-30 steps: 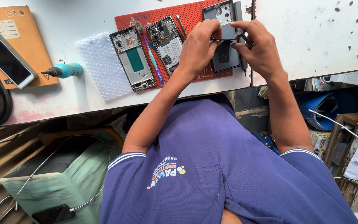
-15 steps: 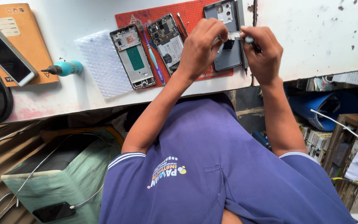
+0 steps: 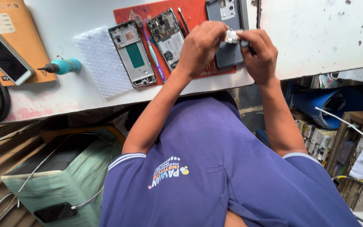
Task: The person uses a screwdriver to remove screws from a disassembled smartphone on a workbench. They then place a metal shielding plate over the internal components and reattach the back cover, completing the reassembly of the device.
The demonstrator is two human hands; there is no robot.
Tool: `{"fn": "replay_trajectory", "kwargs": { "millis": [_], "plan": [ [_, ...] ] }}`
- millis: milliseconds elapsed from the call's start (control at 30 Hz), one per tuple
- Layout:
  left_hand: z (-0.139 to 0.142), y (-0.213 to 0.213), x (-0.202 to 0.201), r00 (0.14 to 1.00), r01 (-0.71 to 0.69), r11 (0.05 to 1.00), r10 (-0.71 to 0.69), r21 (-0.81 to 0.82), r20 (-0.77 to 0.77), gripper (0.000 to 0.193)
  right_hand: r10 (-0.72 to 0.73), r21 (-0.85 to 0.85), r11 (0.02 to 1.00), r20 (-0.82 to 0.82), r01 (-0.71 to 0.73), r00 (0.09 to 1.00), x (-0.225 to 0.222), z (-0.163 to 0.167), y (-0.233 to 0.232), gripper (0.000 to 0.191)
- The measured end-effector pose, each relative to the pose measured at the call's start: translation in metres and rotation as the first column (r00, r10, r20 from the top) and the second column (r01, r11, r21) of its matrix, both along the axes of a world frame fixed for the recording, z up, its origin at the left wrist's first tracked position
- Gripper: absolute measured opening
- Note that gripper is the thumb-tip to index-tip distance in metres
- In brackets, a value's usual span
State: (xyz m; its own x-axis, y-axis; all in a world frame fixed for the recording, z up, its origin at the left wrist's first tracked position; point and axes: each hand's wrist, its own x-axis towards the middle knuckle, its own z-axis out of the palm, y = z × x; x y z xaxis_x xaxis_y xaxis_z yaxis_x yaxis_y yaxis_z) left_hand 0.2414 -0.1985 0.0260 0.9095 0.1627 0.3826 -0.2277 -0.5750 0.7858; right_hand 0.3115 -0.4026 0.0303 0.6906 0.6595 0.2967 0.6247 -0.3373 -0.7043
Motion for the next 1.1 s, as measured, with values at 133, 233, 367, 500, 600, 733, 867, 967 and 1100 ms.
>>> {"fn": "replay_trajectory", "kwargs": {
  "millis": [133,233,367,500,600,733,867,967,1100],
  "plan": [
    [0.002,-0.001,-0.003,1.0,0.002,1.0,-0.002,0.01,-0.023,0.027,0.009,0.003,1.0,-0.009,-0.009,1.0,-0.002,-0.002,-0.001,0.045],
    [0.002,0.002,0.002,0.994,0.024,0.997,-0.016,0.073,-0.111,0.021,0.015,-0.021,1.0,0.005,-0.015,1.0,-0.002,-0.004,0.0,0.048],
    [0.001,-0.003,0.002,0.998,-0.036,0.998,0.037,0.043,-0.041,0.022,-0.042,0.064,0.997,0.125,0.034,0.991,-0.004,-0.003,0.001,0.042],
    [0.004,-0.001,0.009,0.998,-0.033,0.996,0.038,-0.088,0.057,0.025,-0.087,0.147,0.984,-0.079,0.098,0.993,0.003,0.002,0.001,0.035],
    [0.008,0.004,0.012,0.998,-0.015,0.973,0.03,-0.229,0.06,0.022,-0.024,0.22,0.973,-0.226,0.075,0.974,0.014,0.004,0.001,0.032],
    [0.012,0.01,0.014,1.0,0.013,0.888,-0.02,-0.46,-0.01,0.016,0.051,0.25,0.968,-0.328,0.035,0.943,0.028,-0.002,0.004,0.023],
    [0.009,0.016,0.018,0.998,-0.046,0.813,0.017,-0.581,-0.054,0.019,0.026,0.235,0.969,-0.425,0.082,0.905,0.035,-0.009,0.003,0.013],
    [0.005,0.021,0.018,0.999,0.013,0.735,-0.035,-0.677,-0.019,0.019,0.109,0.299,0.953,-0.469,0.042,0.877,0.04,-0.009,0.003,0.015],
    [0.003,0.028,0.017,0.988,-0.048,0.674,-0.078,-0.737,-0.136,0.019,0.139,0.304,0.952,-0.515,0.029,0.846,0.04,-0.004,0.01,0.016]
  ]
}}
